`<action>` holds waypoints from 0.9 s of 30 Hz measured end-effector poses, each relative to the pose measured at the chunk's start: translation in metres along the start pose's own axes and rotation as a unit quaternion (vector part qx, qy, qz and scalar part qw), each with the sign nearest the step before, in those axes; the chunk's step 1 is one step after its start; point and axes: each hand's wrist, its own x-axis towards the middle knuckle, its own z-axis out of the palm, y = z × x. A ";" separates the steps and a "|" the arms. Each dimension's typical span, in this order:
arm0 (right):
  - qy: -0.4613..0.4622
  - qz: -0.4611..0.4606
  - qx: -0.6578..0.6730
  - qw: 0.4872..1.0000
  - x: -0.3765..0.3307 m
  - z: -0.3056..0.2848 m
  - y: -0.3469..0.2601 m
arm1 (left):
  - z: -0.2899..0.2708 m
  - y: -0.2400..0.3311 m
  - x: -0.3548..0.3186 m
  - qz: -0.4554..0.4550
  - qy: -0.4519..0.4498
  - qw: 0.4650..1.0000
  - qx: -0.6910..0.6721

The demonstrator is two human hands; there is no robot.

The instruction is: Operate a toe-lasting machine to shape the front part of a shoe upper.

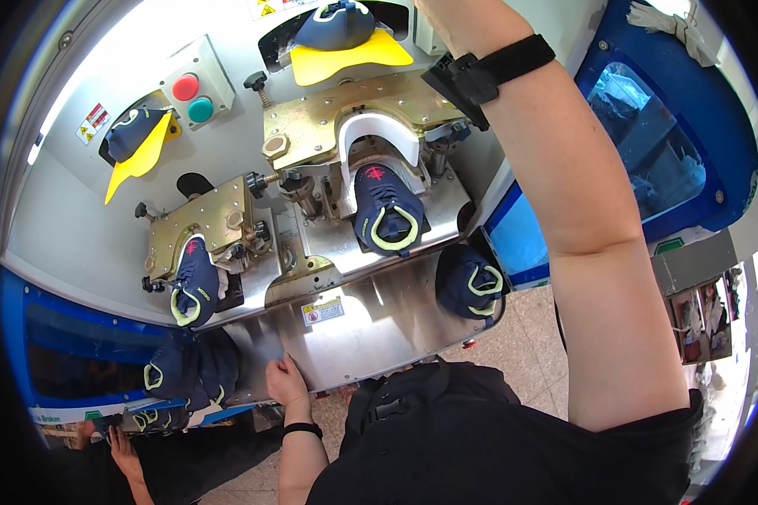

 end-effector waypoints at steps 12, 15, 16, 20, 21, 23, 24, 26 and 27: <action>-0.058 0.154 0.242 0.956 -0.008 -0.016 -0.015 | 0.000 -0.004 0.000 -0.002 -0.001 1.000 -0.002; -0.059 0.168 0.409 0.895 -0.011 -0.028 -0.018 | 0.001 0.001 0.001 -0.003 -0.006 1.000 -0.003; -0.058 0.167 0.407 0.896 -0.018 -0.039 -0.019 | 0.001 0.004 0.002 -0.005 -0.007 1.000 -0.003; -0.087 0.309 0.196 0.926 -0.069 -0.119 -0.069 | -0.001 -0.006 -0.003 -0.024 0.002 1.000 0.008; -0.032 0.283 0.219 0.933 -0.088 -0.136 -0.080 | 0.001 -0.001 -0.001 -0.015 0.000 1.000 0.003; -0.075 0.265 0.279 0.920 -0.128 -0.182 -0.118 | 0.001 -0.003 -0.002 -0.017 0.003 1.000 0.004; -0.119 0.159 0.286 0.938 -0.150 -0.200 -0.121 | 0.000 -0.003 -0.001 0.001 0.001 1.000 -0.005; -0.242 0.214 0.301 0.897 -0.204 -0.226 -0.135 | 0.001 -0.001 0.001 0.016 0.004 1.000 -0.017; -0.298 0.236 0.269 0.885 -0.232 -0.229 -0.138 | 0.000 -0.008 0.002 0.017 -0.009 1.000 -0.014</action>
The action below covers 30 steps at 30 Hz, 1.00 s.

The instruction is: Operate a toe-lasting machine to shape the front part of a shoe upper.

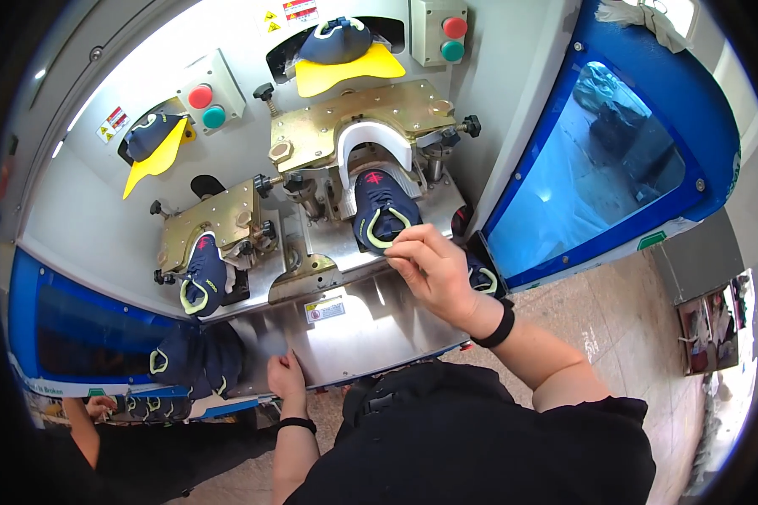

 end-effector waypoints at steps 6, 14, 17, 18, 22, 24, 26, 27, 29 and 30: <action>-0.102 0.104 -0.102 0.984 -0.023 0.022 0.029 | -0.004 0.005 0.007 -0.051 -0.075 0.991 -0.095; -0.003 0.097 0.001 0.995 0.043 -0.046 -0.044 | -0.049 0.126 -0.009 0.012 -0.211 0.864 -0.457; -0.065 -0.082 -0.042 0.994 0.018 -0.065 -0.079 | -0.117 0.177 -0.016 0.020 -0.355 0.741 -0.569; -0.104 -0.104 -0.067 0.987 0.006 -0.059 -0.074 | -0.136 0.193 -0.019 0.047 -0.392 0.695 -0.600; -0.131 -0.173 -0.099 0.971 -0.049 -0.043 -0.052 | -0.159 0.233 -0.040 0.087 -0.408 0.630 -0.655; -0.120 -0.183 -0.115 0.969 -0.065 -0.044 -0.046 | -0.151 0.238 -0.045 0.085 -0.411 0.638 -0.645; -0.119 -0.186 -0.112 0.969 -0.079 -0.051 -0.042 | -0.140 0.239 -0.048 0.088 -0.428 0.640 -0.632; -0.140 -0.187 -0.088 0.968 -0.087 -0.059 -0.042 | -0.135 0.236 -0.049 0.047 -0.459 0.627 -0.628; -0.148 -0.163 -0.100 0.970 -0.106 -0.073 -0.042 | -0.125 0.237 -0.053 0.005 -0.502 0.630 -0.592; -0.156 -0.159 -0.100 0.970 -0.114 -0.080 -0.039 | -0.120 0.242 -0.057 0.005 -0.518 0.622 -0.587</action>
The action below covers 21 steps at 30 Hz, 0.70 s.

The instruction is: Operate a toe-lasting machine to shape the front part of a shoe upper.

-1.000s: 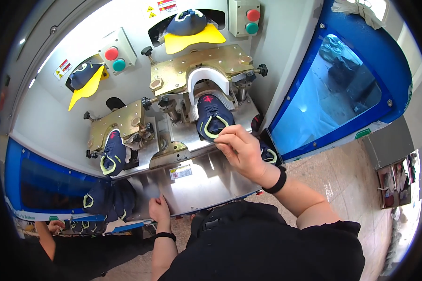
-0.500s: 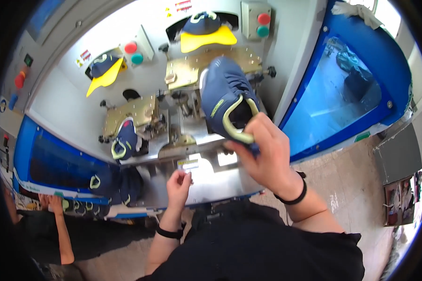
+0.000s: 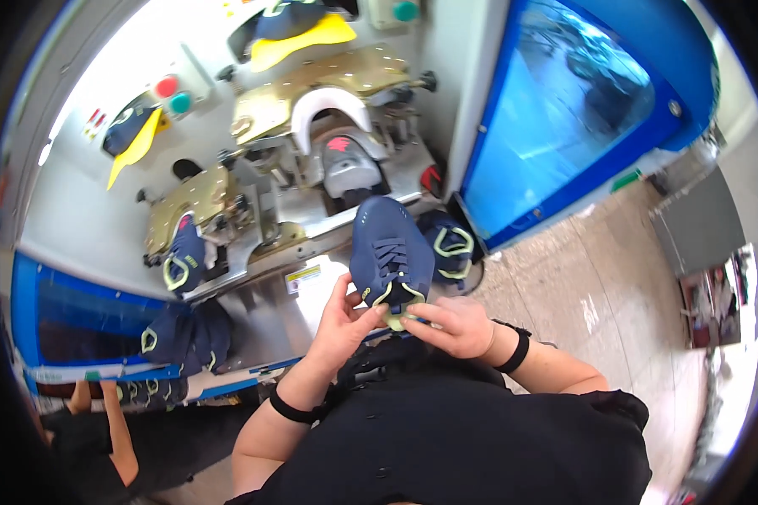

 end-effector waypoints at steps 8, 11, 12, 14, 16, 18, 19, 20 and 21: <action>0.074 0.281 0.020 0.957 -0.048 -0.012 0.019 | 0.042 -0.024 0.068 -0.134 -0.123 0.974 0.135; 0.034 0.383 0.089 0.919 -0.047 -0.014 0.049 | 0.035 -0.031 0.079 -0.118 -0.103 0.972 0.175; 0.034 0.385 0.087 0.918 -0.053 -0.010 0.054 | 0.028 -0.034 0.078 -0.130 -0.104 0.967 0.194; 0.040 0.411 0.089 0.906 -0.065 0.002 0.066 | 0.009 -0.037 0.073 -0.139 -0.100 0.962 0.212; 0.018 0.414 0.093 0.905 -0.062 0.004 0.063 | -0.018 -0.040 0.058 -0.194 -0.079 0.956 0.203; 0.087 0.389 -0.057 0.915 -0.040 0.007 0.048 | -0.050 -0.041 0.038 -0.181 -0.044 0.966 0.177; 0.101 0.379 -0.056 0.918 -0.034 0.009 0.041 | -0.062 -0.040 0.030 -0.187 -0.025 0.966 0.174; 0.115 0.366 -0.052 0.922 -0.029 0.012 0.036 | -0.070 -0.037 0.025 -0.190 -0.002 0.967 0.171; 0.128 0.335 -0.047 0.932 -0.019 0.014 0.029 | -0.075 -0.032 0.021 -0.185 0.008 0.969 0.162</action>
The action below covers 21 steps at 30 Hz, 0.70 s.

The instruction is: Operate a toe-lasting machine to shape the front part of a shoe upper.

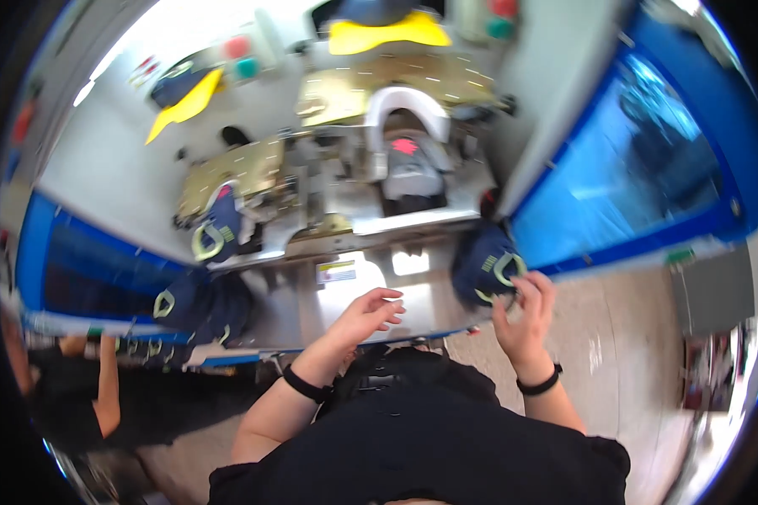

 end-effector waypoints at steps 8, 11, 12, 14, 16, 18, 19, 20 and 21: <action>-0.057 -0.198 0.223 0.953 0.056 0.081 -0.129 | -0.065 -0.016 -0.060 0.105 0.098 0.990 -0.015; -0.050 -0.249 0.264 0.930 0.101 0.113 -0.178 | -0.097 -0.028 -0.092 0.108 0.130 0.985 -0.020; -0.040 -0.270 0.276 0.922 0.121 0.125 -0.196 | -0.106 -0.031 -0.102 0.119 0.128 0.984 -0.019; -0.020 -0.310 0.279 0.909 0.166 0.149 -0.229 | -0.124 -0.036 -0.118 0.126 0.142 0.981 -0.042; -0.001 -0.343 0.245 0.907 0.213 0.171 -0.257 | -0.138 -0.031 -0.134 0.145 0.143 0.977 -0.063; 0.033 -0.345 0.204 0.915 0.255 0.191 -0.281 | -0.151 -0.027 -0.151 0.160 0.147 0.971 -0.099; 0.054 -0.338 0.192 0.920 0.271 0.198 -0.293 | -0.158 -0.030 -0.159 0.166 0.128 0.973 -0.091; 0.072 -0.322 0.153 0.932 0.284 0.200 -0.301 | -0.167 -0.036 -0.165 0.173 0.135 0.970 -0.107; 0.090 -0.305 0.112 0.942 0.295 0.199 -0.306 | -0.174 -0.040 -0.170 0.180 0.140 0.966 -0.122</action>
